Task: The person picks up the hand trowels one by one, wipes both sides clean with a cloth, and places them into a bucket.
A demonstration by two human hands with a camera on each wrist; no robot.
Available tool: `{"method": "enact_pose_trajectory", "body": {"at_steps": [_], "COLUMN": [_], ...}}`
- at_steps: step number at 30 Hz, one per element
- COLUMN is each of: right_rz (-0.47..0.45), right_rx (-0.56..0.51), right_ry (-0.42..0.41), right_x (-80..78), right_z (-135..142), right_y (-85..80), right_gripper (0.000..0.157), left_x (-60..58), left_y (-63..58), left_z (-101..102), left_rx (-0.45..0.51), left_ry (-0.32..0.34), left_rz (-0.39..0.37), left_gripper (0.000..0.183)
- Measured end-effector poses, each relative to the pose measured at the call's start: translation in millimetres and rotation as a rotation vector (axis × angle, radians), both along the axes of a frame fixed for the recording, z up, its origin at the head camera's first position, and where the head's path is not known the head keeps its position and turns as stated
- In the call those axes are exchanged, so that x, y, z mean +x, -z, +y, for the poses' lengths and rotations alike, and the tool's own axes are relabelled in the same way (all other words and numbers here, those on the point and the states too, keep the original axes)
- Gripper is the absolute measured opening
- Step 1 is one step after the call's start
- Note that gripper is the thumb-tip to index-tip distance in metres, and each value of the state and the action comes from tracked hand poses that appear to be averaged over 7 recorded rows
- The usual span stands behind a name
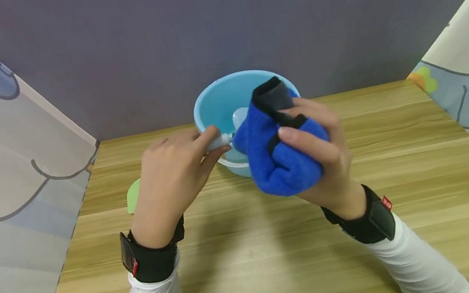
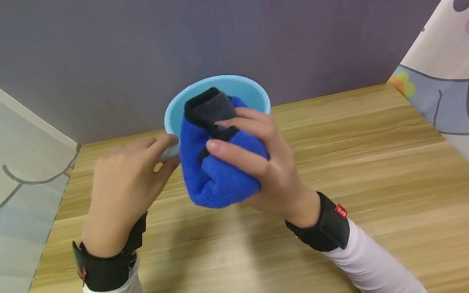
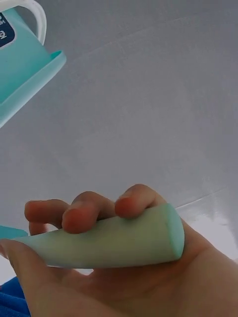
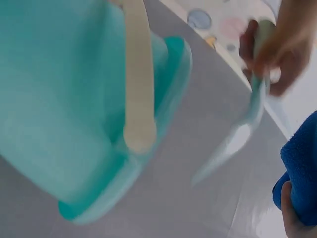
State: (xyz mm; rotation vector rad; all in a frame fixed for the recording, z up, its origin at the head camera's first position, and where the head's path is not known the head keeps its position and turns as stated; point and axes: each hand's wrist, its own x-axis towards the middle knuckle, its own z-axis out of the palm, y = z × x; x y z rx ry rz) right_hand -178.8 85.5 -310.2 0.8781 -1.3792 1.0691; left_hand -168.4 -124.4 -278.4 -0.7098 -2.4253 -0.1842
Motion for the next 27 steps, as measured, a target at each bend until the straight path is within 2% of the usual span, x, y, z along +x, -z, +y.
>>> {"method": "enact_pose_trajectory", "body": {"at_steps": [2,5,7,10,15,19,27], "right_rz": [-0.063,-0.184,-0.223,-0.24,-0.225,-0.225,-0.262], "right_rx": [0.171,0.415,0.504,0.497,0.434,0.448,0.475], "right_ry": [0.009,0.051,0.087,0.095,0.084,0.092,0.073], "right_x": [3.2,3.7,1.7,1.2,3.3,4.5,6.6], "right_z": [-1.8,-2.0,-2.3,-3.1,-3.3,-3.4,-3.3], "right_y": [3.4,7.5,9.6,11.2,7.4,4.7,3.0], "right_gripper": [0.036,0.053,0.06,0.066,0.06,0.057,0.062], "left_x": [0.7,1.1,0.4,-0.9,-1.0,2.3,5.0], "left_y": [0.7,2.2,3.2,3.4,0.0,-2.8,-4.0], "left_z": [0.7,1.8,2.5,3.5,4.1,2.6,2.0], "left_rx": [-0.01,-0.026,-0.032,-0.034,-0.033,-0.043,-0.048], "left_ry": [0.013,0.021,0.024,0.035,0.062,0.06,0.059], "left_rz": [0.011,0.053,0.089,0.13,0.179,0.186,0.184], "left_gripper": [0.015,0.005,0.006,0.011,0.014,0.013,0.01]}}
